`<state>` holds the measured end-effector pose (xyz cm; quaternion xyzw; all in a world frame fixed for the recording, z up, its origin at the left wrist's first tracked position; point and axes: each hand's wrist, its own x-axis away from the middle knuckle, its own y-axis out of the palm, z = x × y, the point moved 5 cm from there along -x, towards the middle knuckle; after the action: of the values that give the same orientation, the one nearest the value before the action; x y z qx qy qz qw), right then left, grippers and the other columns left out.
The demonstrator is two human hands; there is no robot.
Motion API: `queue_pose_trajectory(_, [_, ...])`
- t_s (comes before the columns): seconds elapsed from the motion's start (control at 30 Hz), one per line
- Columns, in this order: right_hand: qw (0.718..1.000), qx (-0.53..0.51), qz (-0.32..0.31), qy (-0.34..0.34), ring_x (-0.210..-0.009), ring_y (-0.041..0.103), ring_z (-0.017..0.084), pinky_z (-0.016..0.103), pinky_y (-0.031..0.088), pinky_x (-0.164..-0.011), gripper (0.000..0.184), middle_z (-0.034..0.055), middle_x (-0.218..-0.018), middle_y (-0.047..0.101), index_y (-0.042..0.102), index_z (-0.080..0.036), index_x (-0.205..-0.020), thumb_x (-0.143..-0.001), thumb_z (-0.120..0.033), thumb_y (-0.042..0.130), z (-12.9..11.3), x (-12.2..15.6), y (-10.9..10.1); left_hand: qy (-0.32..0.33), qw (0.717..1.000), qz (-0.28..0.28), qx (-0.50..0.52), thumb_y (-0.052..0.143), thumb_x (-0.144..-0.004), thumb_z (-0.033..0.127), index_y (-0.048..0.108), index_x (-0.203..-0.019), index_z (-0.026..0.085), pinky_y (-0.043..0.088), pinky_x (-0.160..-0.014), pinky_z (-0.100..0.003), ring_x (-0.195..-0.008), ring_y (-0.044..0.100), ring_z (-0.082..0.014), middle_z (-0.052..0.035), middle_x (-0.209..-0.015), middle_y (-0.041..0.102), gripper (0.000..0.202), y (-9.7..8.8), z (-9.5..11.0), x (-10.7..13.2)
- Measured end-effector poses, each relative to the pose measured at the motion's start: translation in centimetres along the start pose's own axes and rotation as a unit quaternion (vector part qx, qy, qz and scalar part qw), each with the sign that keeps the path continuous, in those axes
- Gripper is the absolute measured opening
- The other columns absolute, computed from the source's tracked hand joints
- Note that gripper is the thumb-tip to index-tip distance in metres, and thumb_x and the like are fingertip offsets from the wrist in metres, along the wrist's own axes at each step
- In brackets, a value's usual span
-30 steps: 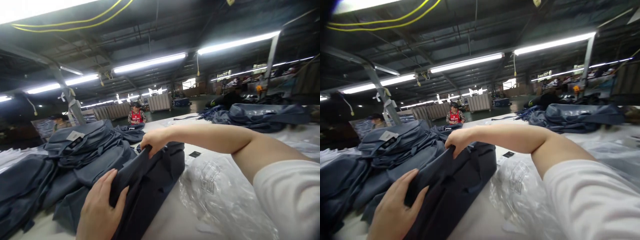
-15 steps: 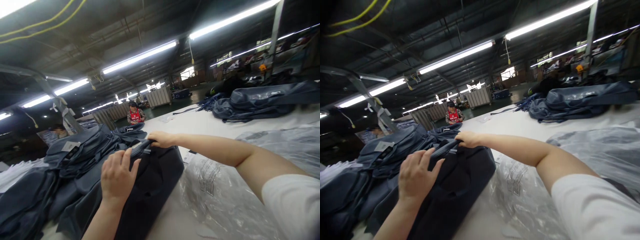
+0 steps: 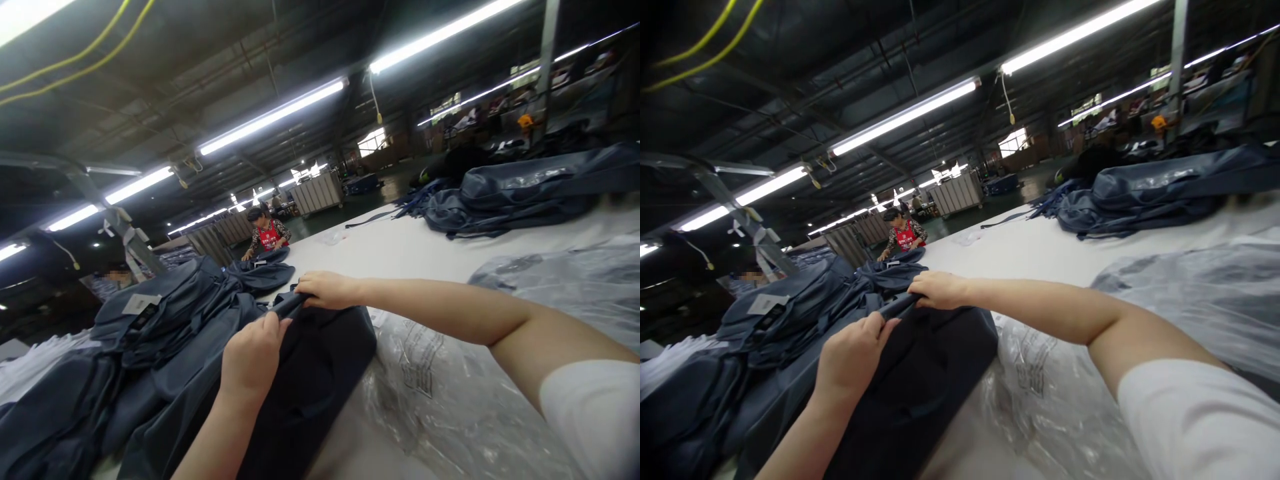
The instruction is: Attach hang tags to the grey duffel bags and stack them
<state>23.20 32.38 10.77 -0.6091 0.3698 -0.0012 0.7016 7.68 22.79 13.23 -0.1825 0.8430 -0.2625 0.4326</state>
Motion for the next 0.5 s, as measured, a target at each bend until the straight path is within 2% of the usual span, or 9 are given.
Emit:
queue_pose_trajectory(0.07, [1.000,0.008,-0.001,-0.003,-0.101,0.057,0.024,0.037,0.046,-0.092,0.029,0.0125,-0.105,0.064,0.064,-0.012,-0.114,-0.091,-0.030,0.063,-0.1,-0.1,0.1,-0.056,0.995,-0.037,0.074,0.048,-0.098,0.038,0.057,-0.075,0.021,0.036,-0.053,-0.032,-0.058,0.063,-0.0228,-0.0019,-0.064,0.065,0.030,0.0,-1.3,0.8])
queue_pose_trajectory(0.13, [1.000,0.007,-0.003,0.003,-0.102,0.057,0.024,0.038,0.046,-0.092,0.030,0.0131,-0.106,0.064,0.063,-0.012,-0.115,-0.092,-0.030,0.062,0.0,-0.2,0.0,-0.146,0.975,-0.051,0.163,0.051,-0.094,0.042,0.062,-0.091,0.023,0.040,-0.057,-0.031,-0.063,0.066,-0.0230,0.0000,-0.069,0.069,0.022,-0.3,-3.3,2.0])
queue_pose_trajectory(0.17, [1.000,0.003,-0.005,0.007,-0.102,0.058,0.024,0.038,0.046,-0.092,0.030,0.0129,-0.107,0.064,0.063,-0.012,-0.116,-0.092,-0.031,0.061,0.0,-0.2,0.0,-0.196,0.961,-0.048,0.189,0.052,-0.092,0.044,0.061,-0.102,0.023,0.041,-0.059,-0.031,-0.064,0.067,-0.0230,0.0009,-0.071,0.070,0.025,-0.6,-4.5,2.9])
queue_pose_trajectory(0.23, [1.000,-0.003,-0.012,0.014,-0.102,0.058,0.025,0.037,0.046,-0.092,0.029,0.0122,-0.108,0.064,0.063,-0.013,-0.116,-0.093,-0.030,0.059,0.0,-0.1,0.0,-0.285,0.937,-0.035,0.198,0.053,-0.087,0.049,0.057,-0.118,0.023,0.040,-0.058,-0.031,-0.058,0.064,-0.0214,0.0023,-0.070,0.069,0.040,-1.2,-7.3,5.3])
queue_pose_trajectory(0.33, [1.000,-0.002,-0.014,0.023,-0.104,0.058,0.025,0.037,0.046,-0.093,0.027,0.0121,-0.108,0.064,0.063,-0.015,-0.116,-0.094,-0.029,0.056,-0.1,-0.2,0.1,-0.383,0.899,-0.031,0.211,0.055,-0.083,0.054,0.057,-0.119,0.024,0.038,-0.056,-0.030,-0.047,0.053,-0.0156,0.0046,-0.064,0.062,0.047,-1.2,-12.0,10.7])
queue_pose_trajectory(0.4, [0.999,0.008,-0.016,0.032,-0.104,0.059,0.026,0.037,0.046,-0.093,0.027,0.0129,-0.108,0.064,0.063,-0.015,-0.116,-0.095,-0.030,0.054,0.0,-0.4,0.4,-0.449,0.845,-0.043,0.286,0.058,-0.081,0.059,0.058,-0.118,0.023,0.038,-0.055,-0.028,-0.048,0.049,-0.0139,0.0060,-0.060,0.055,0.052,0.2,-14.8,15.8])
queue_pose_trajectory(0.5, [0.999,0.026,-0.026,0.034,-0.103,0.059,0.027,0.039,0.047,-0.091,0.031,0.0140,-0.108,0.064,0.063,-0.014,-0.116,-0.097,-0.034,0.049,0.3,-1.2,1.1,-0.555,0.728,-0.057,0.398,0.062,-0.073,0.068,0.056,-0.117,0.015,0.036,-0.050,-0.025,-0.051,0.047,-0.0148,0.0070,-0.053,0.047,0.069,3.7,-16.9,25.0])
